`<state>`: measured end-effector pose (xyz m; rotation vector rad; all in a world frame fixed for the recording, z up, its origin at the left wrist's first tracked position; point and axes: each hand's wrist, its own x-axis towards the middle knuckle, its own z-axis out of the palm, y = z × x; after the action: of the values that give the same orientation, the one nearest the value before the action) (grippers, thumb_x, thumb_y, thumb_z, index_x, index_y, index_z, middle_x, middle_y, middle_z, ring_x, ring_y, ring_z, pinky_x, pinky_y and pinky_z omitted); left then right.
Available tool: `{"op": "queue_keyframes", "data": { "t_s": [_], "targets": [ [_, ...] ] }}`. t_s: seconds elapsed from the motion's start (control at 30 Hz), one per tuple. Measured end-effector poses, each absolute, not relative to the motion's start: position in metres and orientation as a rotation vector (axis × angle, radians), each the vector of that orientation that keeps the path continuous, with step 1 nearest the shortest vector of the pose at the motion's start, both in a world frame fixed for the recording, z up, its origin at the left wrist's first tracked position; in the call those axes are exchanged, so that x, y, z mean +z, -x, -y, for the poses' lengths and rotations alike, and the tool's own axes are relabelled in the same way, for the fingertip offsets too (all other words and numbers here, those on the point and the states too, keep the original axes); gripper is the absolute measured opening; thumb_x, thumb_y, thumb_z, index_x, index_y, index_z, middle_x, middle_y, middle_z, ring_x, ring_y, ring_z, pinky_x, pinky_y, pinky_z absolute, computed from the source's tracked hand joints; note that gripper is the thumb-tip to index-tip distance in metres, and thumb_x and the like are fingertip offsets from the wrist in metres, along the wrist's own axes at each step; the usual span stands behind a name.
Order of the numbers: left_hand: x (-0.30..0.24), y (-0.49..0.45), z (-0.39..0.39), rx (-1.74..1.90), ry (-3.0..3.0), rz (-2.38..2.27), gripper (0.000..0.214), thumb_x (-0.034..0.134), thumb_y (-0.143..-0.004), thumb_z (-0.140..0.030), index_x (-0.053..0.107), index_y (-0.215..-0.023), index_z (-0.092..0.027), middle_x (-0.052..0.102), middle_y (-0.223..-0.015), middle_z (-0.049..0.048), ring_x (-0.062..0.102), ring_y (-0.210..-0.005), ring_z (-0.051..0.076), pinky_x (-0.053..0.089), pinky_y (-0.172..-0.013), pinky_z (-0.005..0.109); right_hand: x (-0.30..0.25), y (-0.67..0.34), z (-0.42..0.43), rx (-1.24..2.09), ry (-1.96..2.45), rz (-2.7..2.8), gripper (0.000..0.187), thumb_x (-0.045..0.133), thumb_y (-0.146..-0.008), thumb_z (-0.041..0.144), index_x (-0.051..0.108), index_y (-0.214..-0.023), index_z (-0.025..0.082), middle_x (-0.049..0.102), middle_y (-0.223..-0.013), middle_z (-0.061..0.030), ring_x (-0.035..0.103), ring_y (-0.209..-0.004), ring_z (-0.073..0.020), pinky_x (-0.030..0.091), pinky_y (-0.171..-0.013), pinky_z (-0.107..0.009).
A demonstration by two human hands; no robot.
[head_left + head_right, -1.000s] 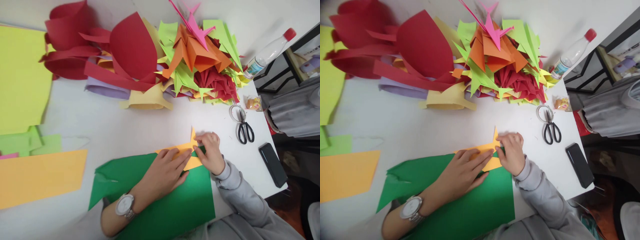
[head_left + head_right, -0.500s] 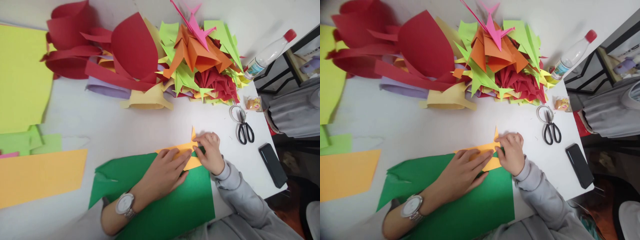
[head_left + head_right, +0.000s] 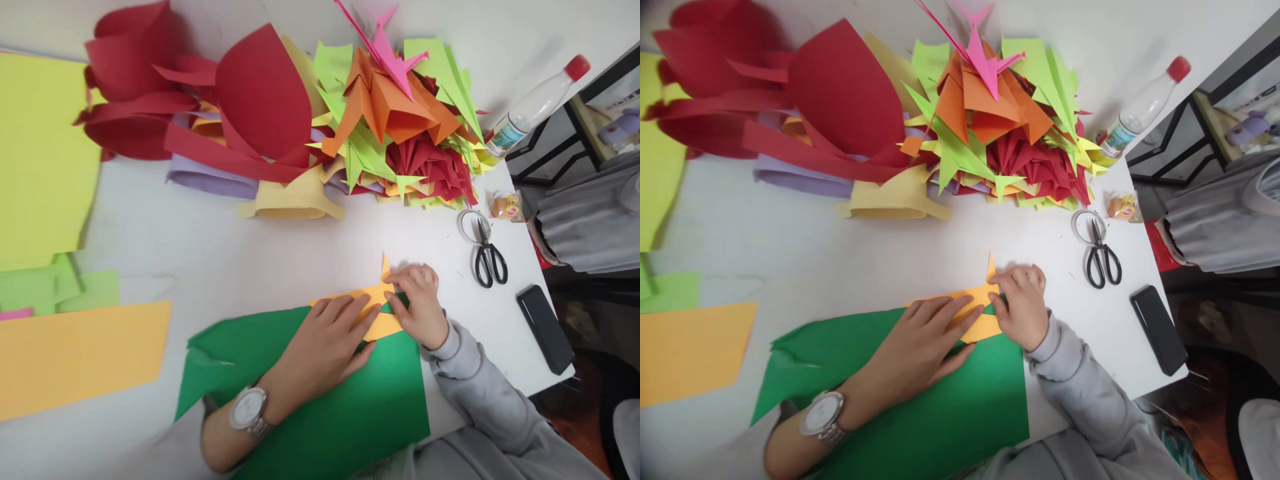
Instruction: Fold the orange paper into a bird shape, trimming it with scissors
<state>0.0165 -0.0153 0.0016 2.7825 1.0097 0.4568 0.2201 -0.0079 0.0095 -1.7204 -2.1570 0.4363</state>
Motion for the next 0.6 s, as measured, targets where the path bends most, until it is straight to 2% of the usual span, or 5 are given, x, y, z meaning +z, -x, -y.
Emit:
{"op": "queue_keyframes", "data": {
  "t_s": [0.33, 0.6],
  "targets": [
    [0.0044, -0.0197, 0.0151, 0.308, -2.899, -0.944, 0.042, 0.046, -0.095, -0.038, 0.059, -0.129, -0.016, 0.063, -0.13, 0.0098, 0.056, -0.099, 0.026, 0.042, -0.078, 0.039, 0.0101, -0.2179, 0.0101, 0.454, 1.734, 2.157, 0.018, 0.052, -0.089, 0.025, 0.06, -0.105, 0.023, 0.059, -0.1, -0.0055, 0.048, -0.105, -0.0253, 0.026, -0.103, -0.048],
    [0.005, -0.0204, 0.0143, 0.325, -2.904, -0.948, 0.039, 0.049, -0.093, -0.036, 0.062, -0.125, -0.016, 0.062, -0.13, 0.0099, 0.056, -0.097, 0.026, 0.041, -0.077, 0.039, 0.0161, -0.2166, 0.0111, 0.531, 1.747, 2.133, 0.03, 0.06, -0.079, 0.022, 0.056, -0.109, 0.023, 0.058, -0.104, -0.0056, 0.048, -0.108, -0.026, 0.021, -0.108, -0.051]
  ]
}}
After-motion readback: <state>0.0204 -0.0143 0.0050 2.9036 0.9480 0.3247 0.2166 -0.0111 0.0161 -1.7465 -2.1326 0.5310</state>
